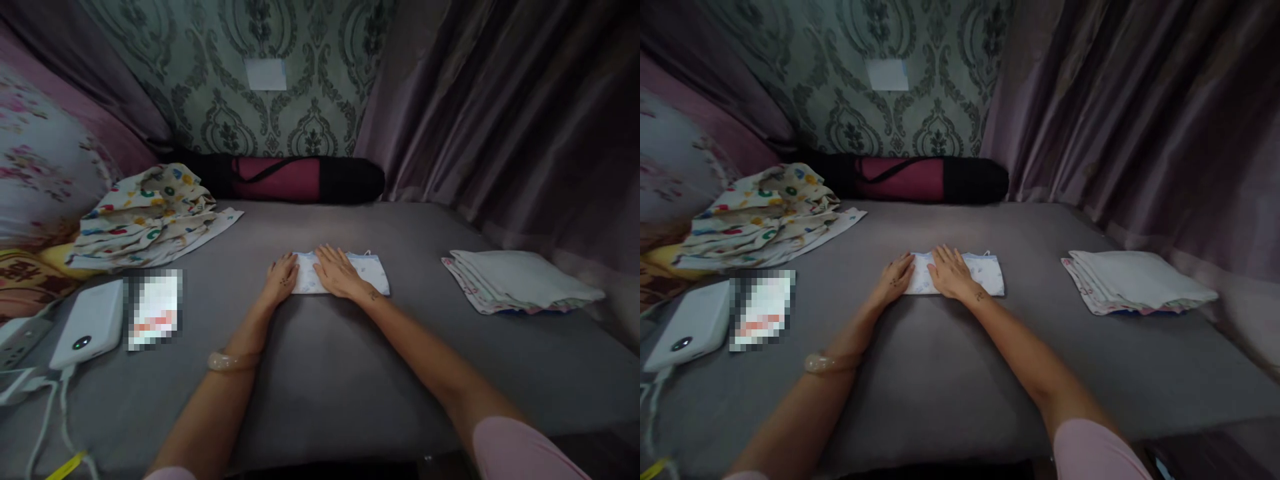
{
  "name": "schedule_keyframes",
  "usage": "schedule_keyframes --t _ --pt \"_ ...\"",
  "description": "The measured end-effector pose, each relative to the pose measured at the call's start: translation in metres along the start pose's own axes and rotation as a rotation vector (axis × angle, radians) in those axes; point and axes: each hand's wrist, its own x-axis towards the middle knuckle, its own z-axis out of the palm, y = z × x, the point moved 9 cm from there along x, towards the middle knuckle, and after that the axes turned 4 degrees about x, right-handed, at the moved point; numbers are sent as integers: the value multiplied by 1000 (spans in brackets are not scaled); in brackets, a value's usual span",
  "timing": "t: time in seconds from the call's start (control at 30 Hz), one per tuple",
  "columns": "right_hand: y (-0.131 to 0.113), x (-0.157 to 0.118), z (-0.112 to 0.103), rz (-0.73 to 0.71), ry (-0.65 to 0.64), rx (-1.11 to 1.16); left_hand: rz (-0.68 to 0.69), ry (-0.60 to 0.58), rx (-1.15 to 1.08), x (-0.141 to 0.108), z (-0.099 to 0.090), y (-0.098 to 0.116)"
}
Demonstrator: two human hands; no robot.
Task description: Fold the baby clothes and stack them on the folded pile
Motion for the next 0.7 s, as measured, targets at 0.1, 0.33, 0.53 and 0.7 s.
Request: schedule_keyframes --t 0.1,0.33,0.53,0.7 --pt "-6 0 13 -6 24 -15 13 25 -23 1 -1 -3" --pt "-5 5 19 13 -46 -54 -8 85 -255 7 -6 -12" --pt "-39 26 22 7 22 8 -146 247 -475 8 -26 -33" --pt "-46 30 37 13 12 15 -160 333 -521 7 -32 -40"
